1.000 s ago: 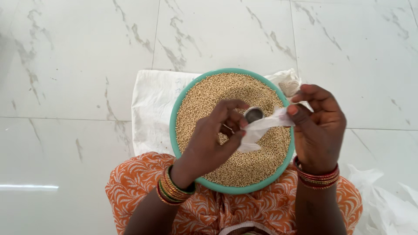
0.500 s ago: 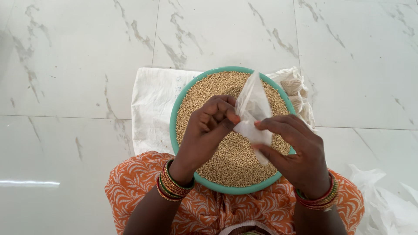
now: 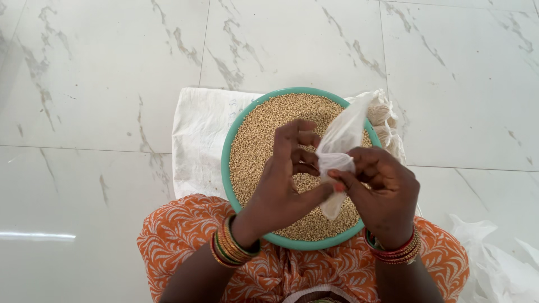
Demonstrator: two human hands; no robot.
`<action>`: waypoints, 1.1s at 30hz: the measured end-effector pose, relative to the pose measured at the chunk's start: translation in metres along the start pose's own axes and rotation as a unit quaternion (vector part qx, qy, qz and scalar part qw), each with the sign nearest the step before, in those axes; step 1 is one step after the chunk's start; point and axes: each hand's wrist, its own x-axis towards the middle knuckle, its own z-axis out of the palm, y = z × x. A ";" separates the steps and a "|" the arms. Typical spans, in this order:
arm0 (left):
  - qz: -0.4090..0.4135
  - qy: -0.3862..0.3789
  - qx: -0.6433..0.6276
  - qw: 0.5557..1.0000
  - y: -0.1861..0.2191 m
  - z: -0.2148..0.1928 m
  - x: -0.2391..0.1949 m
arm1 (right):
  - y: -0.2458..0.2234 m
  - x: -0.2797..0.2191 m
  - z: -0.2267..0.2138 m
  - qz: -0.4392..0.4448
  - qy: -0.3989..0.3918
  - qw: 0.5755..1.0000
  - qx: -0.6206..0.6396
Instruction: The person scoops small grains from a large bowl using a metal cup and pours them into small plastic bags. They then tie each bag closed and place it aside, repeating the process for multiple bags.
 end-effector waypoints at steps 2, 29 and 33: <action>0.027 0.001 0.047 0.999 -0.007 0.000 -0.001 | 0.001 0.001 -0.002 0.009 0.006 1.000 -0.012; -0.012 0.171 0.406 0.898 0.032 -0.093 -0.006 | 0.052 0.038 -0.009 0.041 -0.280 0.947 -0.150; -0.016 0.181 0.408 0.895 0.031 -0.097 -0.007 | 0.033 0.027 -0.017 0.076 -0.450 0.868 -0.193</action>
